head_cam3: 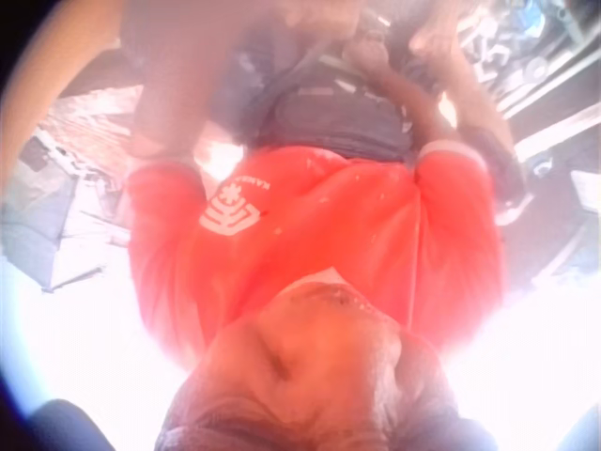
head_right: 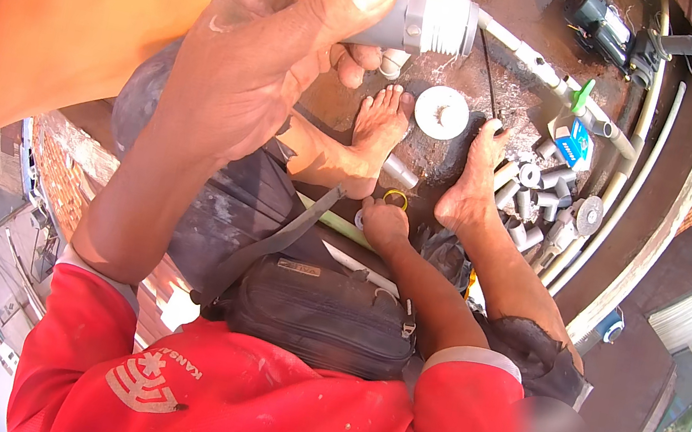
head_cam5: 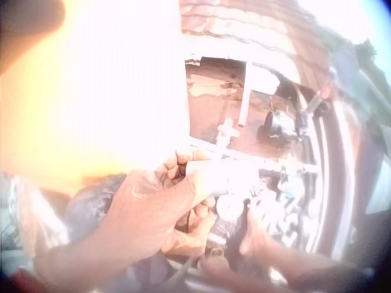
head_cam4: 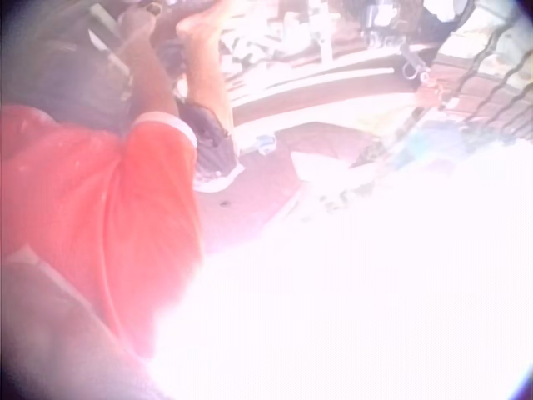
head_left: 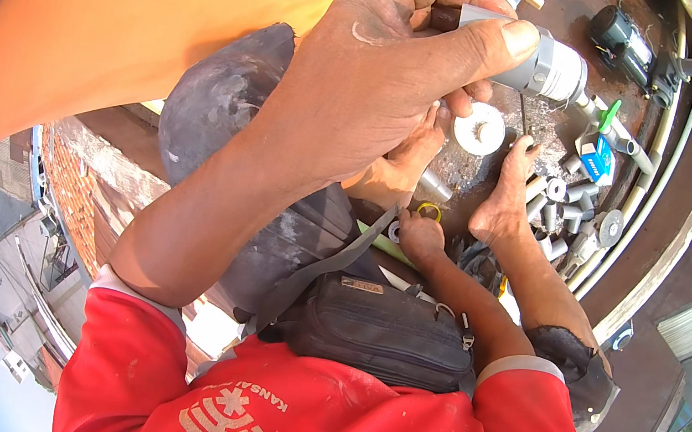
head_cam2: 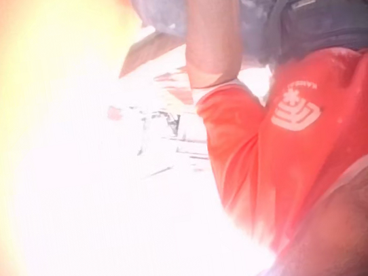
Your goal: The person assembles a PVC plumbing system on a rooftop, connecting pipes, valves, and fittings to a water pump and large orange tank. They apply sealant to joints, tighten connections by hand, and arrange components around the pump.
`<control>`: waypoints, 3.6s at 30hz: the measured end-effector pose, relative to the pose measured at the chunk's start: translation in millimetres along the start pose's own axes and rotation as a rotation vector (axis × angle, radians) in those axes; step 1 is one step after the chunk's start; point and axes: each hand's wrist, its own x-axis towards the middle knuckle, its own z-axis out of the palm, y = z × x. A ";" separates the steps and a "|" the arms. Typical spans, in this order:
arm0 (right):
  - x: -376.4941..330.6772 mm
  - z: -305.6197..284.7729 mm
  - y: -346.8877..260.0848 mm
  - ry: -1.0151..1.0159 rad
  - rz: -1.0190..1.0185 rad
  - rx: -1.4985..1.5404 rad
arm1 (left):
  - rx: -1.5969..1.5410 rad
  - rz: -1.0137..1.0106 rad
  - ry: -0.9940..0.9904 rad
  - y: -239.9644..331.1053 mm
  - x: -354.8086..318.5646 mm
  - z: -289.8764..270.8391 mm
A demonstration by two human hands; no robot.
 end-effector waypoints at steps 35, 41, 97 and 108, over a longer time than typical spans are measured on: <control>-26.3 -106.1 42.1 0.141 0.148 0.114 | -0.042 0.153 0.108 33.8 -24.4 6.6; 16.2 -65.9 8.2 -0.020 0.211 0.148 | 0.017 0.109 0.097 37.4 -27.9 5.0; -236.9 -431.3 -16.8 0.777 -0.066 0.530 | 0.008 0.219 -0.216 9.1 21.3 124.2; -199.1 -426.1 -18.9 0.997 -0.255 0.532 | -0.101 0.139 -0.052 4.5 29.4 97.9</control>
